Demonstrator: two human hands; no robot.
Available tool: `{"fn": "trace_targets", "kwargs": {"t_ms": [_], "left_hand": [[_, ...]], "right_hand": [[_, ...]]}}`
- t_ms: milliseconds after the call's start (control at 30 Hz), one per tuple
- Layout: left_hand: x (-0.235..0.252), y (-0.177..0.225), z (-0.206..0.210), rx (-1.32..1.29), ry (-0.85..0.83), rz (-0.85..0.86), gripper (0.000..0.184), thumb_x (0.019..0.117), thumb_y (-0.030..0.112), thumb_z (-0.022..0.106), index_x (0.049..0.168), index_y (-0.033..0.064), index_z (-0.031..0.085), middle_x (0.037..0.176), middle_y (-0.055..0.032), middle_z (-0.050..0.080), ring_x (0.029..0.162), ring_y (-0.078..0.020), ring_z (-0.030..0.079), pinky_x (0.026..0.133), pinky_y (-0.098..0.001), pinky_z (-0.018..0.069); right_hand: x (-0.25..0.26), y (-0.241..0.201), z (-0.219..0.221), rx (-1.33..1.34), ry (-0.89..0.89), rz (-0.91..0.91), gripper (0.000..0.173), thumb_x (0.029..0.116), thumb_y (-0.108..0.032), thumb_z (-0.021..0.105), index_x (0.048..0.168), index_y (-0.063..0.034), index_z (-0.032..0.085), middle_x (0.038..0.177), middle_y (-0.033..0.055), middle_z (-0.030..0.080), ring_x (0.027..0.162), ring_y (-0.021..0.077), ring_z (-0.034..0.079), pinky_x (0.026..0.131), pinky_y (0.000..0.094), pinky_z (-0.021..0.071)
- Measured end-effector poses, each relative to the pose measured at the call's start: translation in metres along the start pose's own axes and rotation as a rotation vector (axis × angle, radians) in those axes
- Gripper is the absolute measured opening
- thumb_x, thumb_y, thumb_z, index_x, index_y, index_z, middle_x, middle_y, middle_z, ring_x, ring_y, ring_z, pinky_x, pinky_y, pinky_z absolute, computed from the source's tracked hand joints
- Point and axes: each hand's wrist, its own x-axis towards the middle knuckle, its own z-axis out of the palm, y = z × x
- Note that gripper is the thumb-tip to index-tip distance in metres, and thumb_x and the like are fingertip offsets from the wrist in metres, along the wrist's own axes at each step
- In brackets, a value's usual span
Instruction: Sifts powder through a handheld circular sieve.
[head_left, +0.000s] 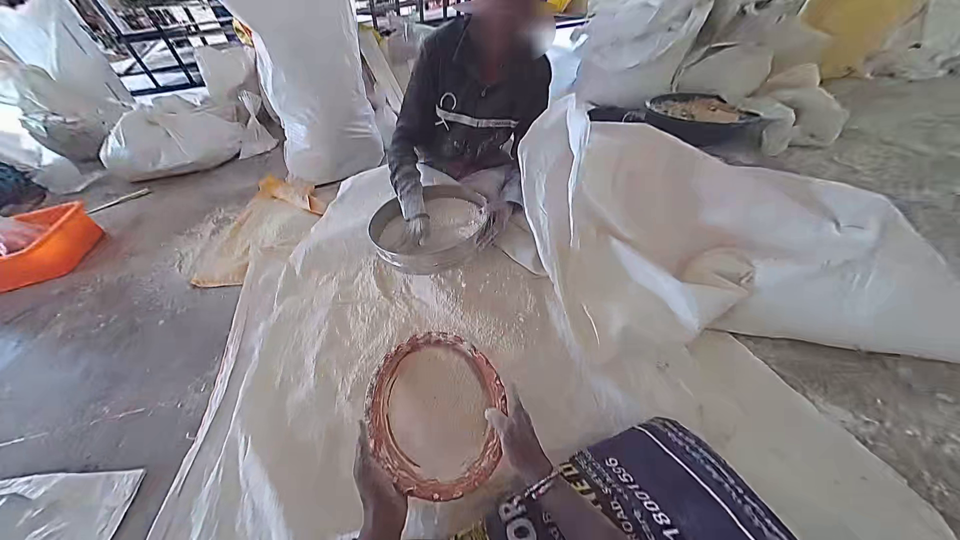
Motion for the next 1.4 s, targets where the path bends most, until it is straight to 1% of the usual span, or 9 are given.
{"fn": "trace_targets", "kwargs": {"t_ms": [167, 267, 533, 667, 800, 933, 1067, 1233, 1400], "left_hand": [[0.008, 0.002, -0.013, -0.12, -0.122, -0.075, 0.063, 0.1102, 0.043, 0.01, 0.161, 0.0065, 0.015, 0.168, -0.014, 0.017, 0.153, -0.0245, 0.023, 0.118, -0.0487, 0.027], [-0.004, 0.002, -0.002, -0.031, 0.027, 0.008, 0.056, 0.1106, 0.043, 0.022, 0.147, 0.0065, 0.042, 0.137, -0.013, 0.056, 0.12, -0.017, 0.058, 0.096, -0.0395, 0.0519], [-0.005, 0.002, -0.003, -0.053, -0.004, 0.038, 0.057, 0.1104, 0.044, 0.021, 0.152, 0.0079, 0.036, 0.145, -0.0141, 0.051, 0.125, -0.0193, 0.056, 0.1, -0.0415, 0.05], [0.003, 0.01, -0.01, -0.142, -0.071, -0.037, 0.06, 0.1101, 0.044, 0.012, 0.164, 0.0179, 0.004, 0.17, -0.0114, 0.006, 0.155, -0.0298, 0.015, 0.115, -0.0603, 0.0256], [-0.002, 0.002, -0.004, -0.056, -0.017, 0.009, 0.058, 0.1101, 0.045, 0.02, 0.153, 0.0093, 0.035, 0.148, -0.0136, 0.048, 0.13, -0.0207, 0.053, 0.102, -0.044, 0.0486], [0.005, 0.008, -0.01, -0.129, -0.11, -0.058, 0.062, 0.1093, 0.047, 0.009, 0.164, 0.0191, 0.003, 0.171, -0.0112, 0.003, 0.156, -0.0321, 0.011, 0.114, -0.0642, 0.0238], [-0.004, 0.0, -0.002, -0.062, -0.028, 0.027, 0.054, 0.1109, 0.04, 0.021, 0.151, 0.0084, 0.038, 0.146, -0.0126, 0.051, 0.129, -0.0186, 0.055, 0.1, -0.0409, 0.0512], [0.003, 0.009, -0.01, -0.134, -0.142, -0.066, 0.063, 0.1091, 0.047, 0.011, 0.164, 0.0173, 0.005, 0.171, -0.0108, 0.003, 0.156, -0.0313, 0.01, 0.115, -0.0649, 0.0209], [-0.003, 0.003, -0.004, -0.07, -0.039, 0.012, 0.054, 0.1109, 0.042, 0.021, 0.149, 0.0088, 0.041, 0.138, -0.0112, 0.057, 0.12, -0.0169, 0.06, 0.095, -0.0392, 0.0534]], "right_hand": [[0.008, -0.002, -0.01, 0.108, 0.083, 0.005, 0.067, 0.0957, -0.001, 0.052, 0.156, 0.01, 0.025, 0.157, 0.0344, 0.035, 0.146, 0.0387, 0.039, 0.12, 0.0454, 0.0325], [-0.005, 0.0, 0.001, 0.059, 0.011, -0.046, 0.068, 0.0924, -0.003, 0.053, 0.155, 0.011, 0.028, 0.154, 0.0337, 0.04, 0.144, 0.0379, 0.042, 0.12, 0.0444, 0.0338], [-0.003, 0.0, 0.003, 0.116, -0.006, 0.009, 0.071, 0.0918, -0.003, 0.053, 0.157, 0.0081, 0.026, 0.157, 0.0328, 0.036, 0.147, 0.0371, 0.039, 0.12, 0.0442, 0.0321], [0.01, 0.003, -0.008, 0.156, 0.116, 0.023, 0.066, 0.0975, 0.0, 0.051, 0.157, 0.0095, 0.024, 0.158, 0.0333, 0.033, 0.146, 0.0366, 0.039, 0.12, 0.0436, 0.0327], [-0.003, -0.003, -0.001, 0.107, 0.033, -0.024, 0.067, 0.0933, -0.001, 0.052, 0.156, 0.0092, 0.029, 0.156, 0.0329, 0.037, 0.146, 0.0366, 0.04, 0.121, 0.0438, 0.0324], [0.016, 0.002, -0.015, 0.168, 0.162, 0.035, 0.066, 0.0972, 0.002, 0.05, 0.157, 0.009, 0.023, 0.158, 0.0335, 0.033, 0.147, 0.0376, 0.038, 0.121, 0.0449, 0.031], [-0.005, -0.002, -0.003, 0.078, 0.009, -0.005, 0.069, 0.095, -0.004, 0.051, 0.158, 0.0086, 0.024, 0.159, 0.0323, 0.034, 0.149, 0.0371, 0.036, 0.123, 0.0441, 0.029], [0.015, 0.0, -0.017, 0.163, 0.166, 0.029, 0.064, 0.0983, 0.0, 0.05, 0.157, 0.0092, 0.025, 0.157, 0.0332, 0.036, 0.145, 0.0368, 0.04, 0.12, 0.044, 0.0327], [-0.003, 0.003, 0.0, 0.113, 0.027, -0.056, 0.067, 0.093, -0.005, 0.053, 0.155, 0.0108, 0.03, 0.154, 0.0342, 0.04, 0.145, 0.0377, 0.042, 0.12, 0.0446, 0.033]]}}
